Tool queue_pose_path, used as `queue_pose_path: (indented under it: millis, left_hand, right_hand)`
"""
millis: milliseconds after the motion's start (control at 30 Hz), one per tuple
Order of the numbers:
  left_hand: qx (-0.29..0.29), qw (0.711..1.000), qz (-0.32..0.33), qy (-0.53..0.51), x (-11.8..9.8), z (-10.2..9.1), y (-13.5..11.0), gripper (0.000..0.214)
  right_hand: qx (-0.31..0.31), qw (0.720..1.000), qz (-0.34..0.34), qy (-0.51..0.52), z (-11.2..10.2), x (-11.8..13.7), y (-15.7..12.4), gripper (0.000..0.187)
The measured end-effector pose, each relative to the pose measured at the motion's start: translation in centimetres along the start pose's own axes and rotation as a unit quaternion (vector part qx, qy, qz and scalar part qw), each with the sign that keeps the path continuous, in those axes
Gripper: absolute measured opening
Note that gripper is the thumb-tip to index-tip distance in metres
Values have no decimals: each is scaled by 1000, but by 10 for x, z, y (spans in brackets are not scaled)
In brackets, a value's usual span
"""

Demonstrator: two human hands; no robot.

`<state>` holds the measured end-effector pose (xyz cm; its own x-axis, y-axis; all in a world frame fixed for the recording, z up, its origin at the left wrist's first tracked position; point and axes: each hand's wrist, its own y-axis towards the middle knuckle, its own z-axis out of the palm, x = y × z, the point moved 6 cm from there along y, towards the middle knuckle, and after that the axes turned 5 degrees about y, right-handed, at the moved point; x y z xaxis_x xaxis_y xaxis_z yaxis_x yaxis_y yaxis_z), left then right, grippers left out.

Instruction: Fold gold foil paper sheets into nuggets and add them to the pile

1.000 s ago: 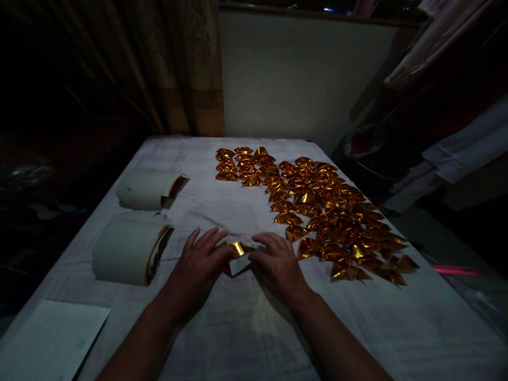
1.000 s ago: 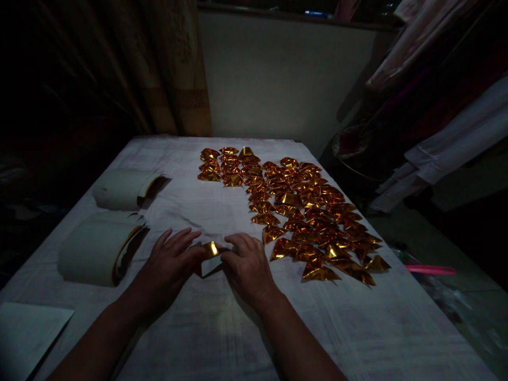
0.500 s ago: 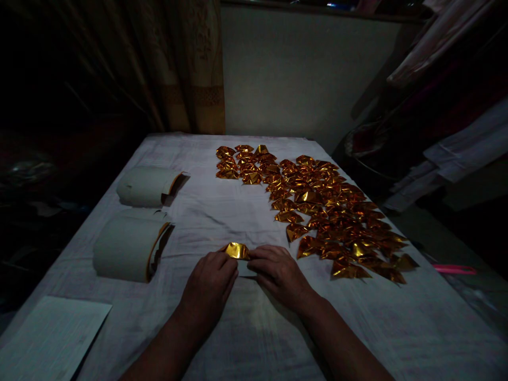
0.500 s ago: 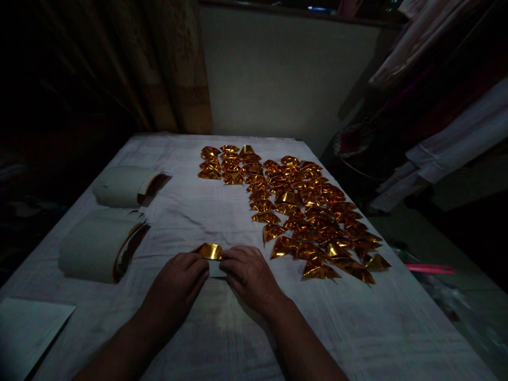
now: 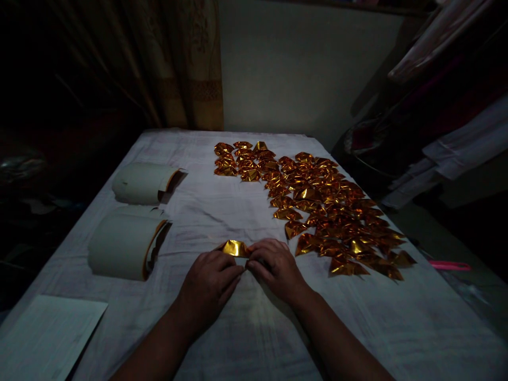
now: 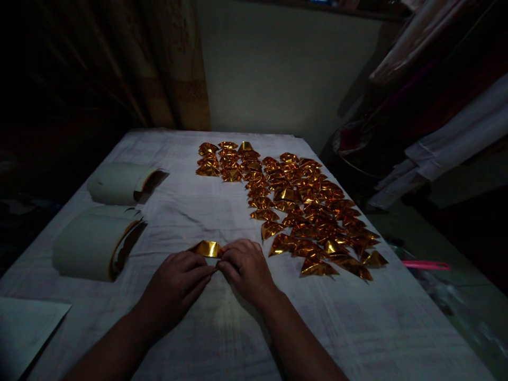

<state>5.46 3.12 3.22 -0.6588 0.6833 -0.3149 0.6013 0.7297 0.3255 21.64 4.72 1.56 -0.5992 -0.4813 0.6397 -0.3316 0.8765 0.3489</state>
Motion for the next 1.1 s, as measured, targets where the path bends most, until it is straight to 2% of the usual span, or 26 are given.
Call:
queue_pose_path:
  millis: [433,600,867,1033,1100]
  left_hand:
    - [30,997,46,59,-9,0,0,27]
    - [32,997,39,63,-8,1,-1,29]
    - [16,998,37,56,-7,1,0,28]
    - [7,998,39,57,-8,0,-1,26]
    - [1,997,41,58,-8,0,0,25]
  right_hand:
    - [-10,999,25,-29,6,2,1,9]
    - [-12,999,27,-15,6,3,2,8]
    - [-14,999,32,4,4,0,2,8]
    - [-48,998,25,28,-2,-6,-1,15]
    - [-44,999,17,14,-1,-7,-1,18]
